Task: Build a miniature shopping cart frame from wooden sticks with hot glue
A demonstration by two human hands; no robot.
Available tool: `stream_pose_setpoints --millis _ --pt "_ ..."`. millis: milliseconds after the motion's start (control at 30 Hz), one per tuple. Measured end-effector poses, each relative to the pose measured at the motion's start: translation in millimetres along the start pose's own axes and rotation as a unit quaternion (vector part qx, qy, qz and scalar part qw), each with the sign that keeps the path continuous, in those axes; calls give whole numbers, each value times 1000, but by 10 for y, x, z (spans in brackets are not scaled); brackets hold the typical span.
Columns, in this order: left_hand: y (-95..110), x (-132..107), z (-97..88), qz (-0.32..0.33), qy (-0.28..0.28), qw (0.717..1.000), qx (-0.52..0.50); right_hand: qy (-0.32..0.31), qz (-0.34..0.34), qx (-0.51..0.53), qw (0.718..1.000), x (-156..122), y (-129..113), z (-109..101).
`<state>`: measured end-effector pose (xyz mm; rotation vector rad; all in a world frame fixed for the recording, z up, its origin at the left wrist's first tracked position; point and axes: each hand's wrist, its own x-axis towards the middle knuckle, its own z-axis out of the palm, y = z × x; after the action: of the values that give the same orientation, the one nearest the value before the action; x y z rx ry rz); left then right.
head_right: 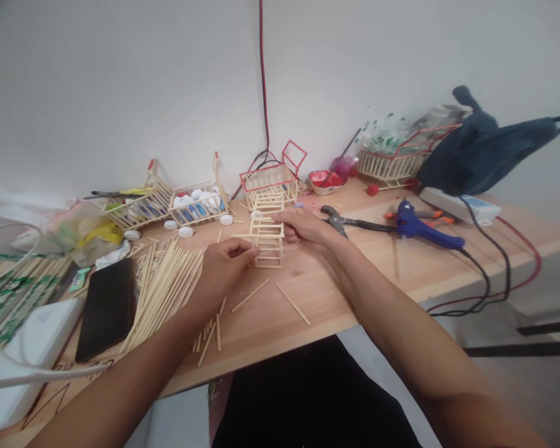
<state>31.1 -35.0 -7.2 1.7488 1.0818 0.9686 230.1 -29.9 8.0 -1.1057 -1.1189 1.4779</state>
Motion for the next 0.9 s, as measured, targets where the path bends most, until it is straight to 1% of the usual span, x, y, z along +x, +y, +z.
stream_pose_setpoints --millis 100,333,633,800,900 --pt "13 0 -7 -1 -1 1000 0 -7 5 -10 1000 24 -19 -4" --pt "11 0 -8 -15 2 1000 -5 15 6 3 1000 11 -8 27" --pt "43 -3 -15 -22 -2 1000 20 31 1 0 1000 12 8 63" --pt "45 3 -17 -28 -3 999 22 19 -9 -15 1000 5 3 53" --pt "42 3 -20 -30 -5 999 25 22 -19 -25 999 -9 -11 56"
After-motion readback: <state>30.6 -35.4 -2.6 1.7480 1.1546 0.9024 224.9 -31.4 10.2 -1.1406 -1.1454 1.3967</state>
